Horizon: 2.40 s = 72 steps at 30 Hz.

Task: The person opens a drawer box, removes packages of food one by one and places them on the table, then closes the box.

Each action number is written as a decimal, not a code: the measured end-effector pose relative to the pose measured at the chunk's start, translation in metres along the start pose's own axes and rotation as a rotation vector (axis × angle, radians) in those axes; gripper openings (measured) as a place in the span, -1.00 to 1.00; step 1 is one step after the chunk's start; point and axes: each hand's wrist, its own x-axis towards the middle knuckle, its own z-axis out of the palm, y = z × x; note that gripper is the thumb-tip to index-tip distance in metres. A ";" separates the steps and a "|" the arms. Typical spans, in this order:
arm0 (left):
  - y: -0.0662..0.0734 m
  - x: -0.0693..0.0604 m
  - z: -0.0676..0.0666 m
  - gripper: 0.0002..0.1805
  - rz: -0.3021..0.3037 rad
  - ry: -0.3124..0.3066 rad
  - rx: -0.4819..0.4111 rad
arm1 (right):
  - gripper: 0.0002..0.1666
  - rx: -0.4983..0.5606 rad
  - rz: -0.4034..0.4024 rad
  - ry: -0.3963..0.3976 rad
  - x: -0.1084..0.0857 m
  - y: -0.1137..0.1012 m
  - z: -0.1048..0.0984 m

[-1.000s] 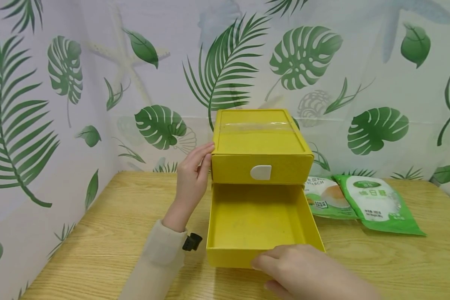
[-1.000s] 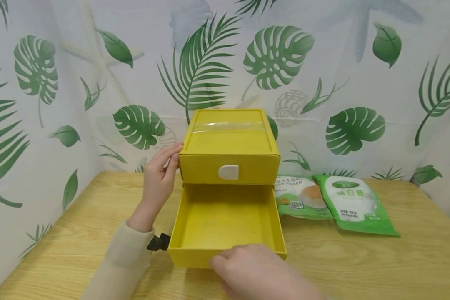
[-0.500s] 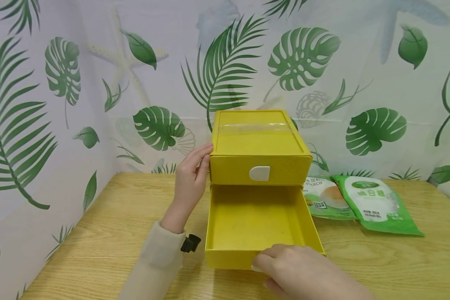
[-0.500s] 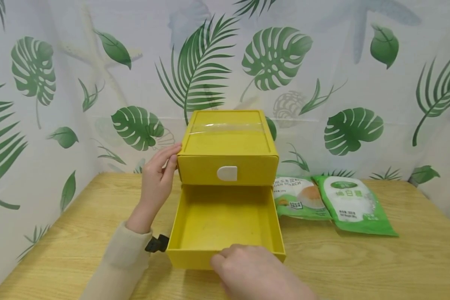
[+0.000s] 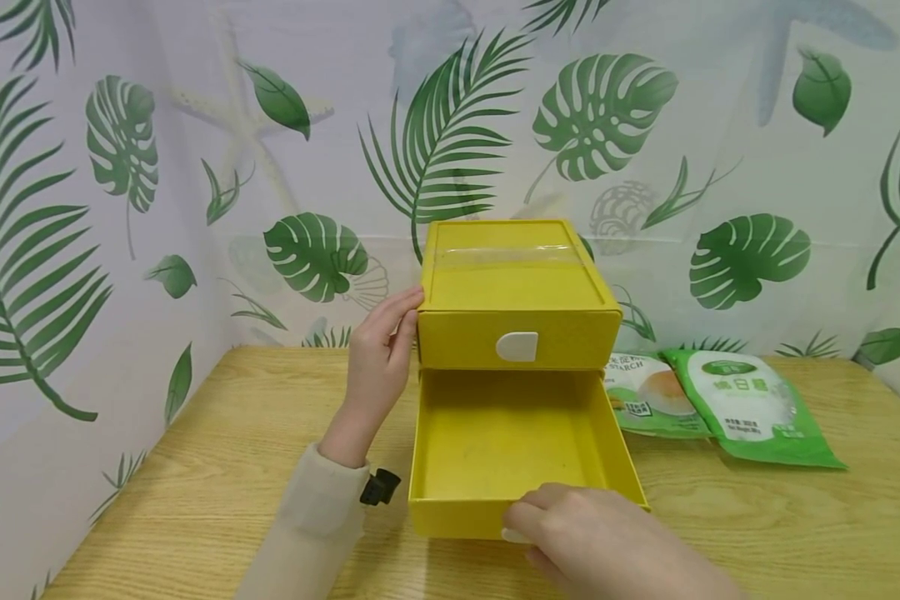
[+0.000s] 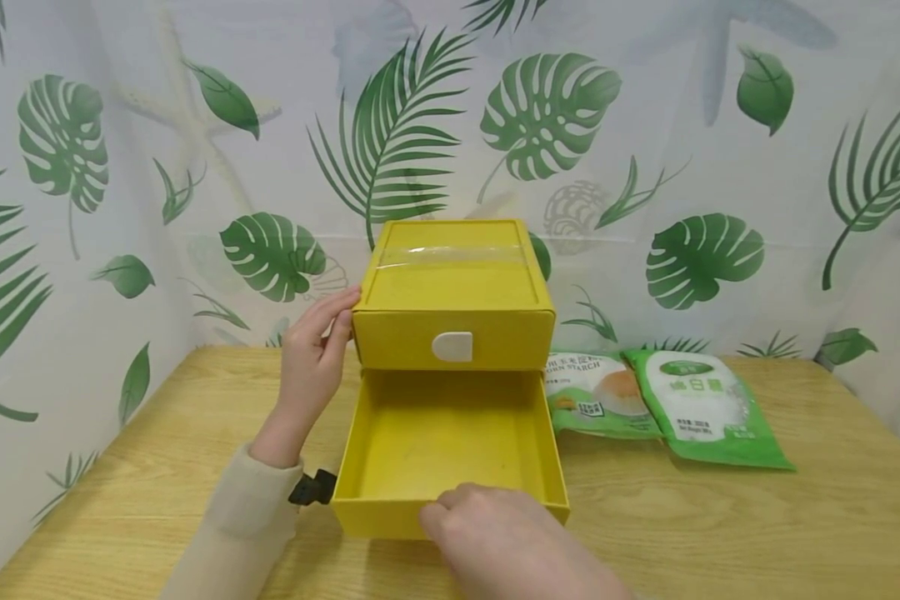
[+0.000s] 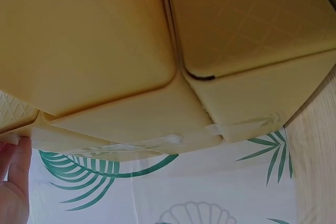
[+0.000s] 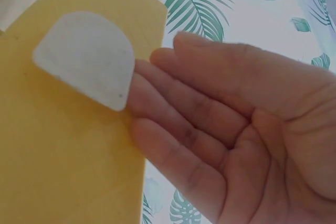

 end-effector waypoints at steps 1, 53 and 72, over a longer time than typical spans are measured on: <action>0.000 0.000 0.000 -0.78 -0.002 -0.001 0.000 | -0.82 0.000 -0.003 0.003 0.000 0.000 0.000; -0.002 0.000 0.002 -0.78 0.019 0.019 0.029 | -0.69 -0.293 -0.122 0.591 0.039 0.052 0.012; -0.002 -0.001 0.003 -0.79 0.028 0.014 0.034 | -0.64 -0.360 -0.149 0.629 0.047 0.065 0.021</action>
